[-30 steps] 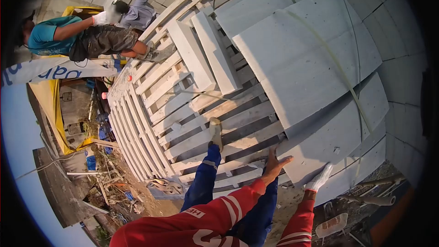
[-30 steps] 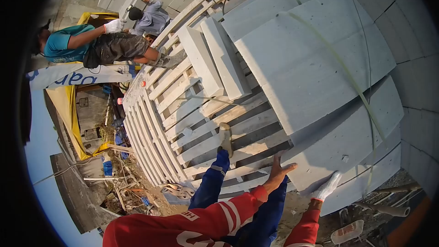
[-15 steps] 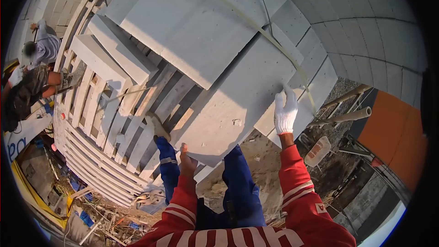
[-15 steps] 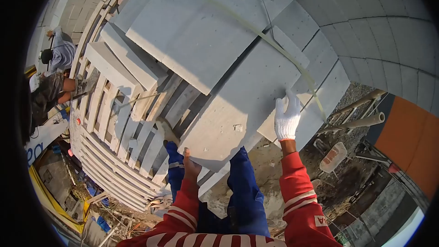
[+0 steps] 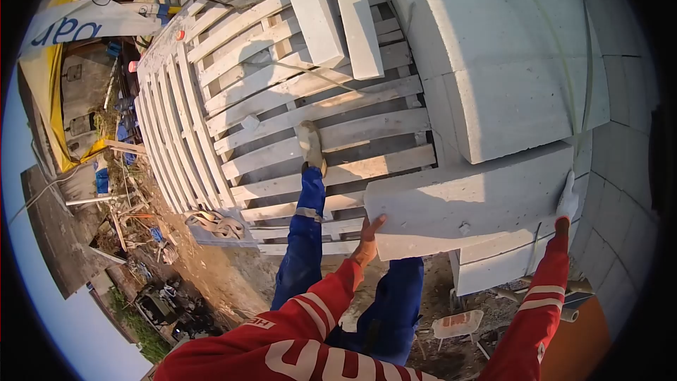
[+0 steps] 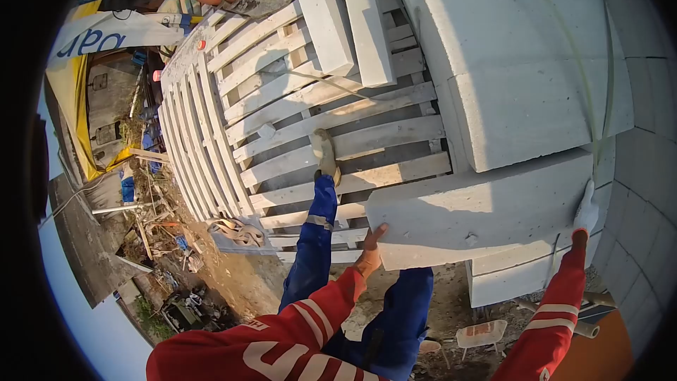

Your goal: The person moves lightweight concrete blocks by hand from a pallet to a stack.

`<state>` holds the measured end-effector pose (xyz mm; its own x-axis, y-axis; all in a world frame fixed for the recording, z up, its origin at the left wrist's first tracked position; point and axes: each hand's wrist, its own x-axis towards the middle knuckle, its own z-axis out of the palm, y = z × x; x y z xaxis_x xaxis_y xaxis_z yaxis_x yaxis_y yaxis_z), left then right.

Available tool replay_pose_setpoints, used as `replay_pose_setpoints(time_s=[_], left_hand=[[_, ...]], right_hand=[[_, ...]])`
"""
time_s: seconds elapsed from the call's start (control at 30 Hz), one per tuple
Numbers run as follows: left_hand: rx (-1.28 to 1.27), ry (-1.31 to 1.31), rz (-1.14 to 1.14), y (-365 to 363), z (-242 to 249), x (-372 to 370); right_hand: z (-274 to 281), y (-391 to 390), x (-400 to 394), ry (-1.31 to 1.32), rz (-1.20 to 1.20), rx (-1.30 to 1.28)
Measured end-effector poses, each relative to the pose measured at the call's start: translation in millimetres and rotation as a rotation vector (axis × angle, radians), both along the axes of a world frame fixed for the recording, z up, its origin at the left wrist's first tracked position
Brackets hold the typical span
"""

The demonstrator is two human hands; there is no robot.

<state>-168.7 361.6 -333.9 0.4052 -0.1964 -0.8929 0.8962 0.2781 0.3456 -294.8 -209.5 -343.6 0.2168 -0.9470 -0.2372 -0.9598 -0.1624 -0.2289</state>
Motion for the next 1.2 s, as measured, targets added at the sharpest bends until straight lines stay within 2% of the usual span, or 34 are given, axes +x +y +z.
replay_pose_setpoints(time_s=[0.03, 0.13, 0.17, 0.2, 0.27, 0.3, 0.37, 0.4, 0.43, 0.47, 0.5, 0.53, 0.57, 0.6, 0.67, 0.7, 0.77, 0.8, 0.83, 0.87, 0.9, 0.97, 1.0, 1.03, 1.1, 1.2], left_hand=[[0.08, -0.039, 0.005, -4.1, 3.7, 5.3], [0.048, -0.087, -0.094, 20.2, 20.4, 42.1], [0.026, -0.106, -0.164, 32.3, 33.3, 59.6], [0.067, -0.059, -0.22, 40.7, 66.6, 85.3], [0.019, -0.09, -0.269, 85.1, 87.3, 111.5], [0.023, -0.063, -0.303, 107.1, 102.6, 132.2], [0.071, 0.004, -0.379, 152.2, 135.5, 181.3], [0.111, 0.041, -0.42, 174.5, 146.2, 208.0], [0.113, 0.042, -0.413, 197.4, 152.3, 233.7], [0.157, 0.023, -0.474, 220.2, 156.2, 258.9], [0.197, 0.007, -0.532, 241.8, 155.8, 283.0], [0.217, -0.016, -0.614, 265.3, 147.6, 309.5], [0.236, -0.037, -0.7, 285.6, 135.5, 339.7], [0.26, -0.026, -0.736, 299.2, 122.2, 373.1], [0.314, 0.002, -0.785, 316.3, 90.7, 443.5], [0.344, 0.019, -0.799, 318.8, 71.7, 478.3], [0.463, 0.023, -0.826, 324.0, 22.3, 548.7], [0.487, -0.029, -0.874, 329.2, -3.5, 588.9], [0.513, -0.087, -0.922, 334.7, -27.3, 622.0], [0.592, -0.115, -0.93, 307.3, -8.6, 648.5], [0.581, -0.198, -0.981, 312.5, -44.5, 685.9], [0.68, -0.271, -1.031, 288.9, -54.4, 737.7], [0.655, -0.293, -1.09, 285.9, -72.2, 766.7], [0.628, -0.317, -1.147, 283.5, -90.8, 795.8], [0.639, -0.371, -1.232, 257.0, -102.8, 804.9], [0.791, -0.57, -1.375, 221.2, -128.0, 813.4]], right_hand=[[3.1, 7.0, -9.4, -0.009, 0.015, 0.042], [32.5, 52.4, -10.6, -0.071, 0.0, 0.162], [42.6, 72.5, -13.7, -0.078, -0.041, 0.218], [52.7, 100.2, -15.9, -0.121, -0.096, 0.278], [75.1, 162.4, -11.0, -0.272, -0.167, 0.371], [72.7, 179.3, -28.1, -0.263, -0.223, 0.426], [130.5, 260.2, 17.8, -0.154, -0.356, 0.527], [123.0, 274.9, -9.9, -0.124, -0.474, 0.613], [154.4, 330.1, 45.4, -0.202, -0.44, 0.586], [133.8, 339.4, 10.7, -0.118, -0.521, 0.679], [134.6, 376.4, 36.4, -0.217, -0.507, 0.661], [125.4, 408.4, 56.8, -0.186, -0.513, 0.614], [133.2, 438.2, 109.0, -0.145, -0.505, 0.745], [117.8, 467.9, 138.3, -0.203, -0.428, 0.728], [43.5, 496.9, 146.6, 0.145, -0.43, 0.787], [19.4, 515.2, 179.8, 0.168, -0.336, 0.866], [-57.9, 560.6, 215.1, -0.248, -0.496, 0.935], [-102.6, 574.8, 228.8, -0.392, -0.608, 1.047], [-135.2, 588.7, 253.1, -0.461, -0.612, 1.085], [-168.2, 599.8, 271.6, -0.544, -0.665, 1.153], [-199.8, 611.0, 291.4, -0.621, -0.72, 1.222], [-229.1, 626.5, 335.2, -0.516, -0.66, 1.199], [-219.3, 628.6, 366.4, -0.329, -0.615, 1.165], [-233.4, 623.8, 381.7, -0.03, -0.588, 1.122], [-245.5, 627.1, 396.9, -0.393, -0.669, 1.268], [-240.4, 613.6, 410.8, -0.496, -0.678, 1.291]])
